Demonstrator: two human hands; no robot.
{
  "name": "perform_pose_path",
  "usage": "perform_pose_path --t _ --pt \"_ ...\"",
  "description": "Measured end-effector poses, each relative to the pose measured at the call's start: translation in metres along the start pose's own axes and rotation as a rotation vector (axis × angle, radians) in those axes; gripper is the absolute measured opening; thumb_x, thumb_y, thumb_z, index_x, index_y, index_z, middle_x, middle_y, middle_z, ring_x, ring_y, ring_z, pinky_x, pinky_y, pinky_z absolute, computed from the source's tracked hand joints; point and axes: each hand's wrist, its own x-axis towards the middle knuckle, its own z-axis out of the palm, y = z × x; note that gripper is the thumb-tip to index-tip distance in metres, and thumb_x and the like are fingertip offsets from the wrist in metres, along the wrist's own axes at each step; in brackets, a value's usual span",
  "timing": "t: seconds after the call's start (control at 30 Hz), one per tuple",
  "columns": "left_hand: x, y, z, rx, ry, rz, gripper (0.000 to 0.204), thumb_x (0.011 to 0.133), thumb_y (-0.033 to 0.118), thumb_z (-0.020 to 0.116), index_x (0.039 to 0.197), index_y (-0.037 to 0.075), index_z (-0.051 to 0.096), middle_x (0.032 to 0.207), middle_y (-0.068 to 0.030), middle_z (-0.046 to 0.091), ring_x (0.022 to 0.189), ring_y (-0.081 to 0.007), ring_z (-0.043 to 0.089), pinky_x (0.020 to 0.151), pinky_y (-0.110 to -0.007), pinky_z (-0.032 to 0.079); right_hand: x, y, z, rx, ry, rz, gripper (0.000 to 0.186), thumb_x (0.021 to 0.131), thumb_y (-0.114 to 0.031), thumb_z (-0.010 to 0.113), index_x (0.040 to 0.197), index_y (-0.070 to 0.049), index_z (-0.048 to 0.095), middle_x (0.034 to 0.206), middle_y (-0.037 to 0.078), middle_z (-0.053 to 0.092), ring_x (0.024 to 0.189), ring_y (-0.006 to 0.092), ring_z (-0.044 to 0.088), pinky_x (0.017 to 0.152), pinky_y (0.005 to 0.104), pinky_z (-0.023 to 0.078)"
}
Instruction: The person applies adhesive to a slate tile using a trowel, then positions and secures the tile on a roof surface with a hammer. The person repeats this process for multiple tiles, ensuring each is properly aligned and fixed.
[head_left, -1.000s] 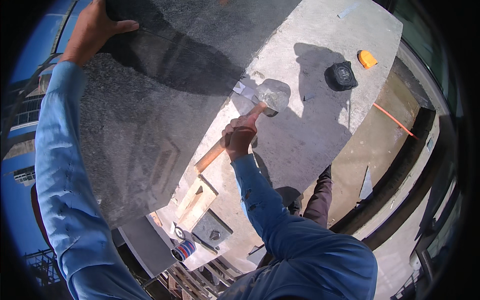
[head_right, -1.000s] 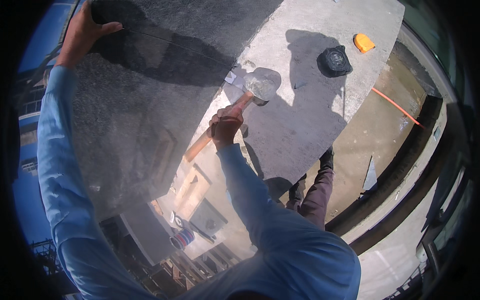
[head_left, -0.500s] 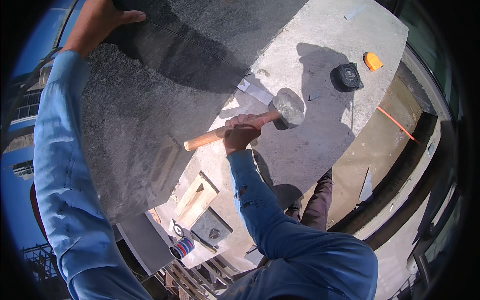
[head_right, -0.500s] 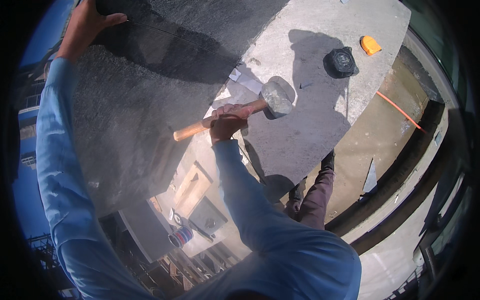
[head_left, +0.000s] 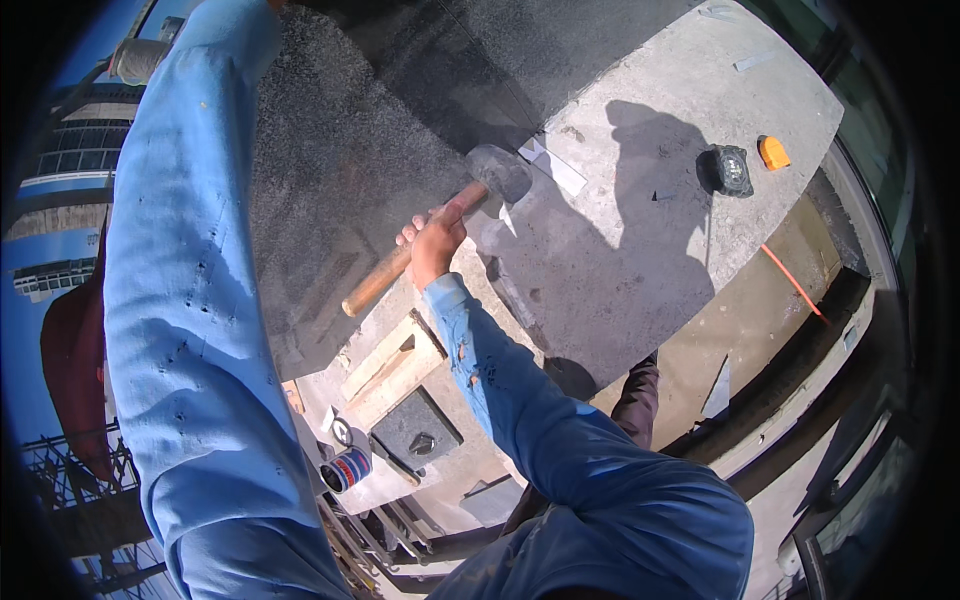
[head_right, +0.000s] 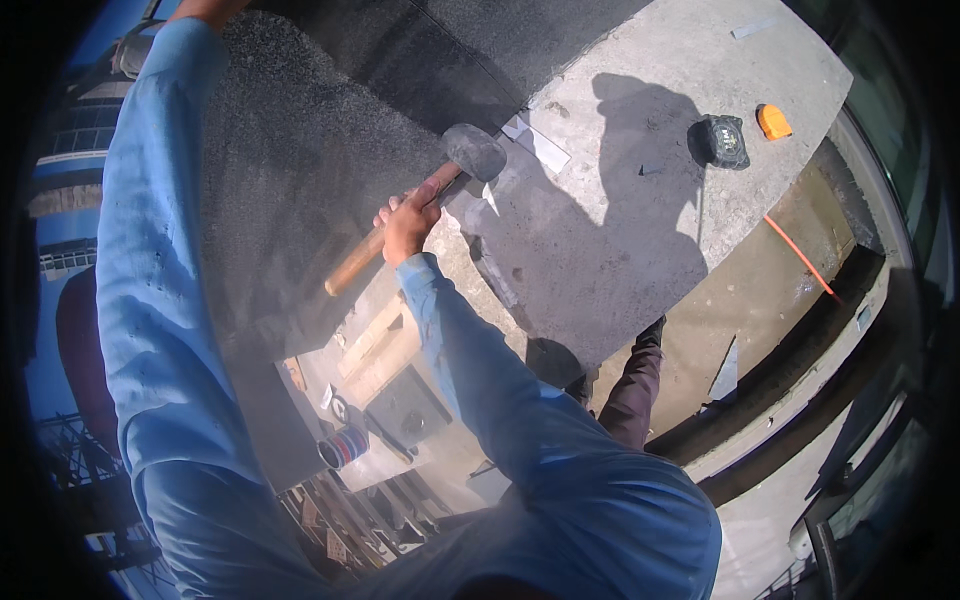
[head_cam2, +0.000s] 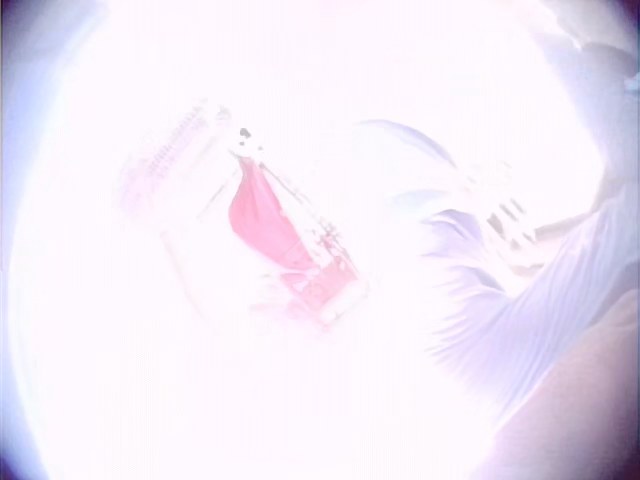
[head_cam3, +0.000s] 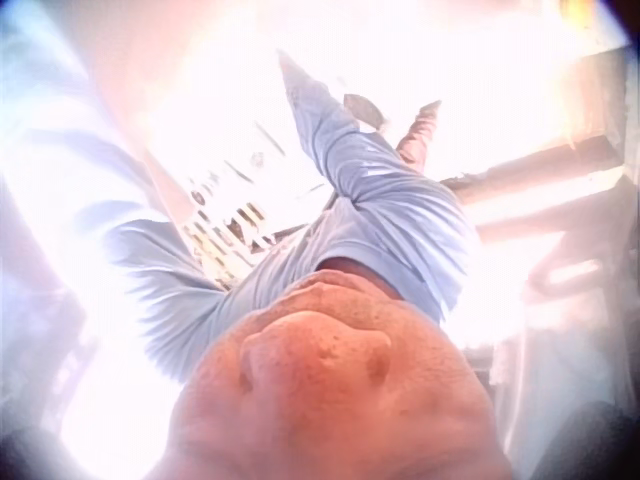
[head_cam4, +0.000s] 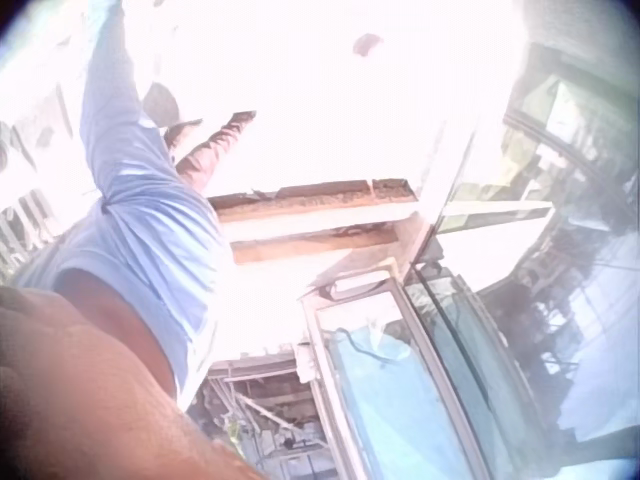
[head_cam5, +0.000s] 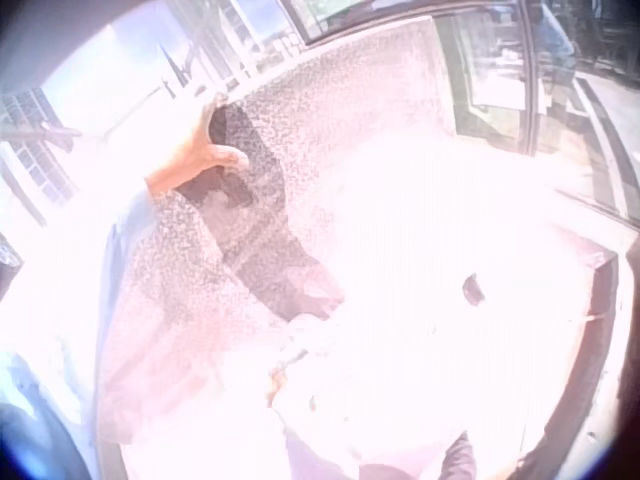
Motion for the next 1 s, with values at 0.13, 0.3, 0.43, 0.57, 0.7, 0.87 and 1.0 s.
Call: perform_pose_path --t 0.13,0.3,0.43,0.57,0.7,0.87,1.0 --pt "-0.080 -0.046 -0.012 0.102 0.182 -0.042 0.102 0.067 0.053 0.091 0.145 0.003 0.047 0.138 -0.0237 0.057 0.127 -0.0358 0.057 0.102 -0.048 0.049 0.010 -0.018 -0.010 -0.414 -0.176 -0.083 0.056 0.104 -0.066 0.035 0.094 -0.011 0.041 0.069 0.004 0.046 0.051 0.0166 0.044 0.051 0.0325 0.043" --pt "-0.286 -0.097 -0.072 0.278 0.038 -0.278 0.109 0.070 0.062 0.085 0.155 0.014 0.038 0.153 -0.0177 0.044 0.140 -0.0335 0.044 0.111 -0.050 0.039 -0.042 0.000 -0.040 -0.077 0.038 -0.337 0.059 0.103 -0.070 0.025 0.093 -0.013 0.040 0.065 0.003 0.045 0.051 0.0168 0.043 0.052 0.0360 0.044" --pt "-0.376 -0.128 -0.097 0.301 -0.056 -0.335 0.124 0.063 0.066 0.085 0.161 0.016 0.026 0.155 -0.0156 0.040 0.144 -0.0365 0.037 0.117 -0.052 0.029 -0.059 0.118 -0.001 -0.273 0.080 -0.029 0.061 0.103 -0.071 0.022 0.093 -0.014 0.042 0.063 0.000 0.043 0.050 0.0166 0.041 0.054 0.0386 0.042" --pt "-0.440 -0.147 -0.080 0.132 -0.025 -0.435 0.127 0.061 0.067 0.086 0.160 0.014 0.027 0.152 -0.0168 0.043 0.143 -0.0359 0.039 0.116 -0.051 0.029 -0.057 0.061 -0.071 -0.573 -0.078 0.017 0.061 0.104 -0.070 0.024 0.093 -0.012 0.040 0.072 0.003 0.046 0.056 0.0151 0.044 0.054 0.0327 0.040" --pt "-0.445 -0.140 -0.072 0.139 -0.044 -0.490 0.124 0.060 0.067 0.087 0.157 0.013 0.033 0.145 -0.0141 0.050 0.136 -0.0337 0.046 0.114 -0.048 0.031 -0.086 0.072 -0.087 -0.036 0.010 -0.301 0.062 0.103 -0.071 0.020 0.096 -0.013 0.039 0.070 0.001 0.044 0.055 0.0142 0.044 0.055 0.0330 0.041" --pt "-0.433 -0.140 -0.067 0.075 0.022 -0.492 0.120 0.059 0.065 0.088 0.154 0.013 0.037 0.142 -0.0132 0.051 0.134 -0.0329 0.047 0.113 -0.050 0.031 -0.085 0.148 -0.053 -0.333 0.063 0.054 0.059 0.104 -0.069 0.019 0.096 -0.013 0.038 0.068 -0.001 0.043 0.055 0.0136 0.042 0.055 0.0333 0.040" --pt "-0.446 -0.137 -0.079 0.048 -0.026 -0.550 0.105 0.069 0.048 0.089 0.151 0.006 0.038 0.144 -0.0179 0.048 0.136 -0.0365 0.044 0.114 -0.054 0.031 -0.105 0.087 -0.083 -0.456 0.012 0.080 0.059 0.105 -0.068 0.019 0.093 -0.014 0.041 0.067 -0.002 0.044 0.054 0.0130 0.041 0.054 0.0313 0.039"
